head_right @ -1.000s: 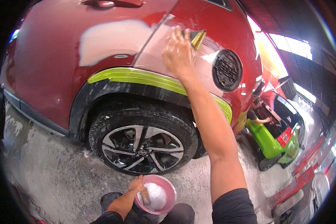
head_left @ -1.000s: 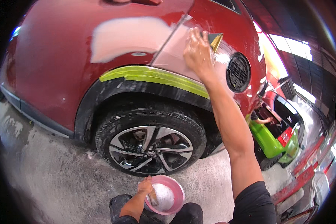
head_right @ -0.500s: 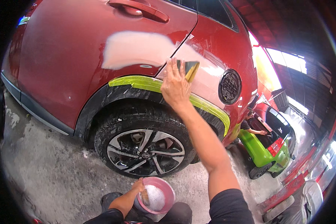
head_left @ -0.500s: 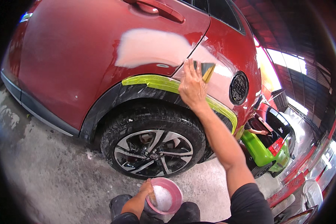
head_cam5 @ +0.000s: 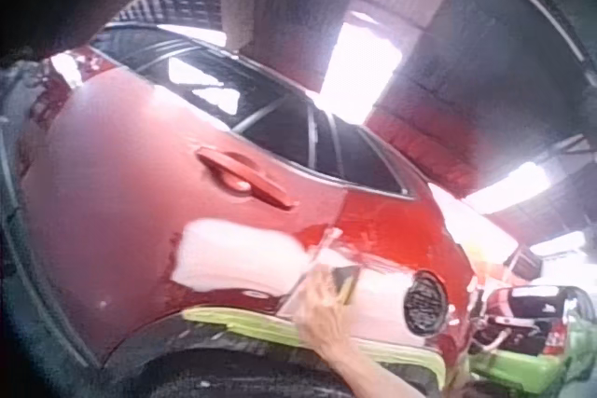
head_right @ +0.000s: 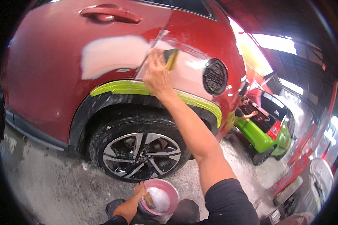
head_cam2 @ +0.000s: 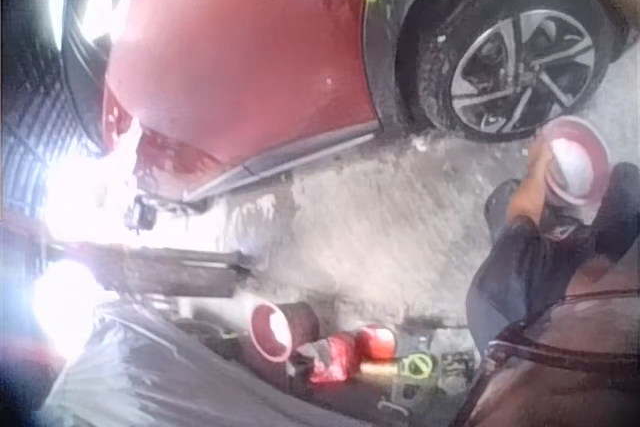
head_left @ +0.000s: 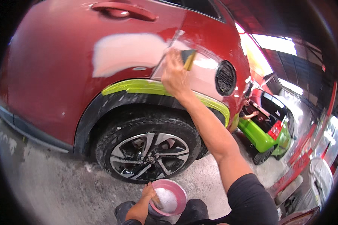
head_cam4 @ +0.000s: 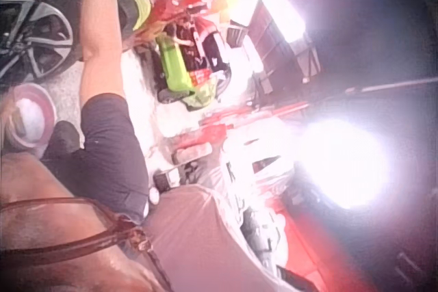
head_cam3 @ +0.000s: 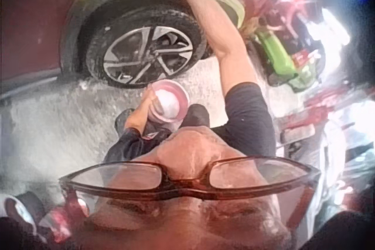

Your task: The person scrubs the rear wheel arch and side panel of a red car using a sponge and soapy water from a pink bucket. They repeatedly dip the sponge into the bucket and scrub the same area around the wheel arch and fuel cap.

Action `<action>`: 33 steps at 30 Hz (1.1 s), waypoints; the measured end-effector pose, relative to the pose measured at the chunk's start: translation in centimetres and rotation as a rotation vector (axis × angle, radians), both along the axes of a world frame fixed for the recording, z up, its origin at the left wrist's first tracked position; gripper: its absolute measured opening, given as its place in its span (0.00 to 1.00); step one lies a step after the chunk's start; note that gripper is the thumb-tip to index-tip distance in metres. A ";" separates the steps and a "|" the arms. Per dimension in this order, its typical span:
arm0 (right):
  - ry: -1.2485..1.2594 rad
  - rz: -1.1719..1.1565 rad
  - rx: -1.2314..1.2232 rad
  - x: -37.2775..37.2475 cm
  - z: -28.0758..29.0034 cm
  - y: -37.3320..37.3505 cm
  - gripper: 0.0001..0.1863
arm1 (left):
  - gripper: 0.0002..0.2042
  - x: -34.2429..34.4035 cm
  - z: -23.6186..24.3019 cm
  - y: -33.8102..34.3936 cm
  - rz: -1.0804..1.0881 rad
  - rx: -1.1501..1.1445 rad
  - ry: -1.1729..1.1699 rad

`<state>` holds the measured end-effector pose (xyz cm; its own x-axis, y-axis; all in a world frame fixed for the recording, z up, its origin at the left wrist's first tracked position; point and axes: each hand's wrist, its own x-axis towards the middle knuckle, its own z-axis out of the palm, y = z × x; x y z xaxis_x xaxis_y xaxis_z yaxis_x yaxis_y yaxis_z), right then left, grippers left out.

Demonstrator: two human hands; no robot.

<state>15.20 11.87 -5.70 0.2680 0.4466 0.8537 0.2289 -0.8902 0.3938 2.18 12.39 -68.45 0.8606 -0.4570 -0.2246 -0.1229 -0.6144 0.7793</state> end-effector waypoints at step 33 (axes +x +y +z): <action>0.147 0.089 -0.657 -1.6 0.2 -6.6 0.27 | 0.30 -0.3 1.4 0.5 -0.018 0.177 -0.188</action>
<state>13.59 5.25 -5.47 0.2989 0.8860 0.3544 0.3832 -0.4516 0.8058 1.87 12.90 -67.02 0.8868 -0.4407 -0.1391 -0.2681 -0.7357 0.6220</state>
